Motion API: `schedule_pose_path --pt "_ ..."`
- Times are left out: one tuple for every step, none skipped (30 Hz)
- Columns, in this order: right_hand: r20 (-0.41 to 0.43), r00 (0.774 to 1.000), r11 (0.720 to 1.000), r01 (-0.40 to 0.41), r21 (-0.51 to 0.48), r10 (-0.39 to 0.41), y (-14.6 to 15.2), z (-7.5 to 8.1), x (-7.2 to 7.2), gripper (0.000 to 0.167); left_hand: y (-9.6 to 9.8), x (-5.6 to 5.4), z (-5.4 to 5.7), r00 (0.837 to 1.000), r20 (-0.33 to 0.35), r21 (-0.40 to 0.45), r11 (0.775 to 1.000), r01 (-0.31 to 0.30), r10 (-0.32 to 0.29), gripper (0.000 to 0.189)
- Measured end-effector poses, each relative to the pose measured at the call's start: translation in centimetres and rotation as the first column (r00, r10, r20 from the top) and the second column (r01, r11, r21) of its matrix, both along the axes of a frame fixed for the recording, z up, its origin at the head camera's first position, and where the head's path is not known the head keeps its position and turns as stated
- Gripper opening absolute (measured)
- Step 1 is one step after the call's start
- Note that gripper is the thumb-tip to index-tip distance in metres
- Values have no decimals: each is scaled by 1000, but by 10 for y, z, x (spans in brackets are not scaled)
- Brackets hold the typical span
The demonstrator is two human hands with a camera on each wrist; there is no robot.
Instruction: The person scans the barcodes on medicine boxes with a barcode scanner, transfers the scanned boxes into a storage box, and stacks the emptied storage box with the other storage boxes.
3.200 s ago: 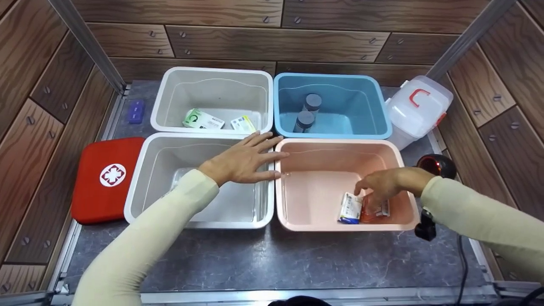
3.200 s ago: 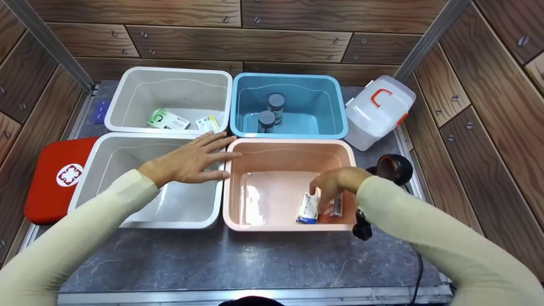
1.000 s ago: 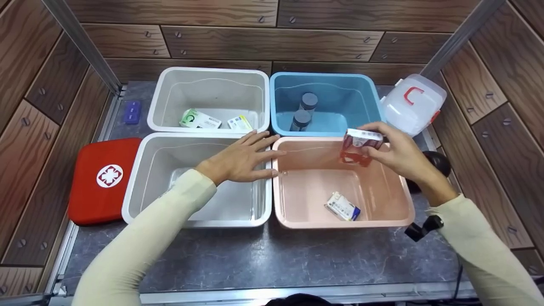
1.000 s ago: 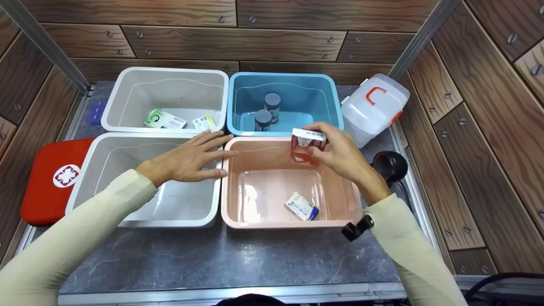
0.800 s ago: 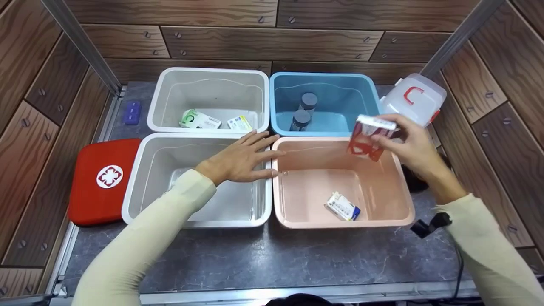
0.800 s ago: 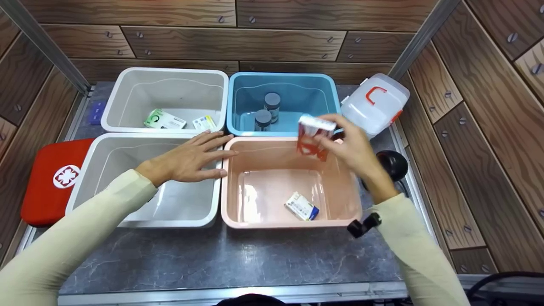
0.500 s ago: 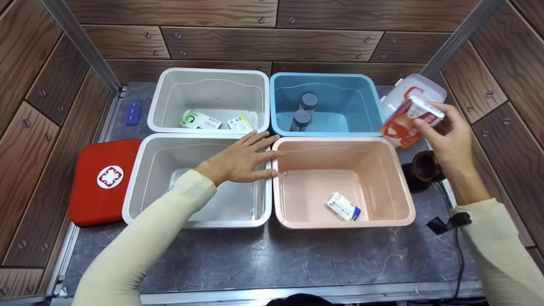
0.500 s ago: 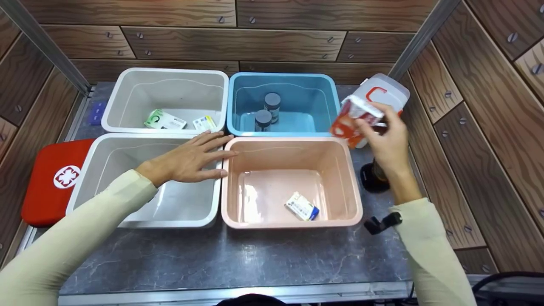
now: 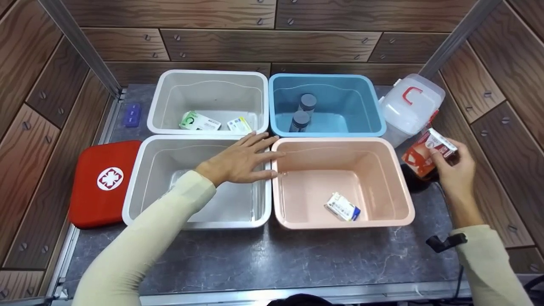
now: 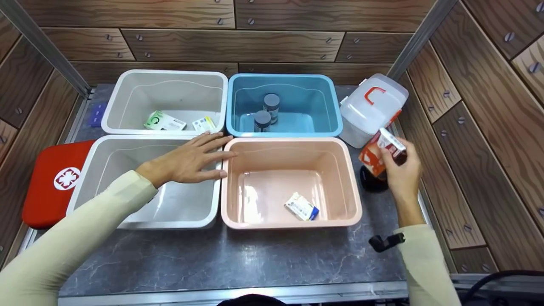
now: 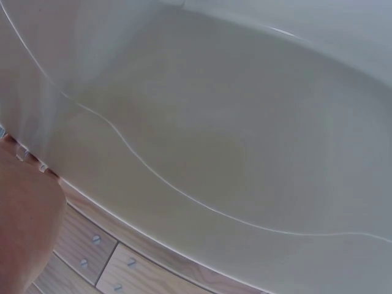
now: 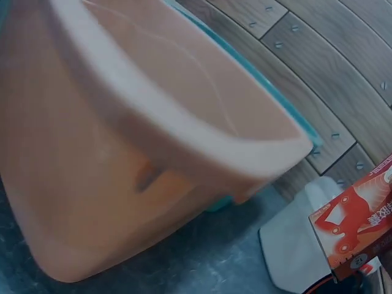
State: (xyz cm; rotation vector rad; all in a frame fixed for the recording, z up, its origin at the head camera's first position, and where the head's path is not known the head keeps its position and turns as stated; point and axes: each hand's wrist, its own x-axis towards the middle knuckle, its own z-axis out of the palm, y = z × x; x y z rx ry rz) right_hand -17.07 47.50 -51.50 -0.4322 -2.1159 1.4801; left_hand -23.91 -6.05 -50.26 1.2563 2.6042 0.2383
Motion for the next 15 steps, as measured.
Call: schedule_pose_path --pt "15 1000 1000 4 -16 -4 0 -4 2 33 0 0 0 1000 -1 2 1000 2 -2 74" --pt "30 1000 999 7 -32 -6 -1 -9 4 34 0 0 0 1000 -3 4 1000 4 -4 74" --pt "44 999 999 11 -47 -9 -2 -13 6 35 0 0 0 1000 -5 7 1000 5 -5 74" --pt "57 998 998 16 -68 -12 -3 -16 8 36 -1 0 0 1000 -8 10 1000 5 -5 74" --pt "66 998 995 19 -98 -13 -4 -19 10 37 -1 0 0 1000 -10 14 1000 5 -5 74" --pt "83 996 992 25 -127 -14 -5 -23 12 37 -1 0 0 1000 -13 18 1000 4 -4 74" --pt "95 995 985 30 -172 -14 -7 -25 13 37 -2 0 0 1000 -15 23 1000 4 -4 74" --pt "107 994 976 37 -214 -14 -9 -28 15 36 -2 0 0 1000 -16 25 1000 4 -3 74" --pt "118 993 961 51 -272 -19 -10 -30 15 35 -2 0 0 1000 -17 27 1000 2 -2 74" --pt "128 991 941 63 -332 -22 -12 -32 16 33 -2 0 0 1000 -16 28 1000 1 0 75" --pt "134 991 913 75 -400 -22 -14 -33 17 32 -2 0 0 1000 -13 28 1000 0 0 75" --pt "142 990 883 85 -462 -20 -16 -34 18 31 -1 0 0 1000 -10 27 1000 0 0 75" --pt "149 989 855 91 -511 -16 -18 -36 18 30 -1 0 1 1000 -8 24 1000 0 1 75" --pt "157 987 829 97 -551 -11 -20 -36 19 29 -1 0 1 1000 -6 20 1000 -1 1 75" --pt "165 986 801 103 -589 -6 -22 -37 20 27 0 1 1 1000 -4 17 1000 -1 1 75"
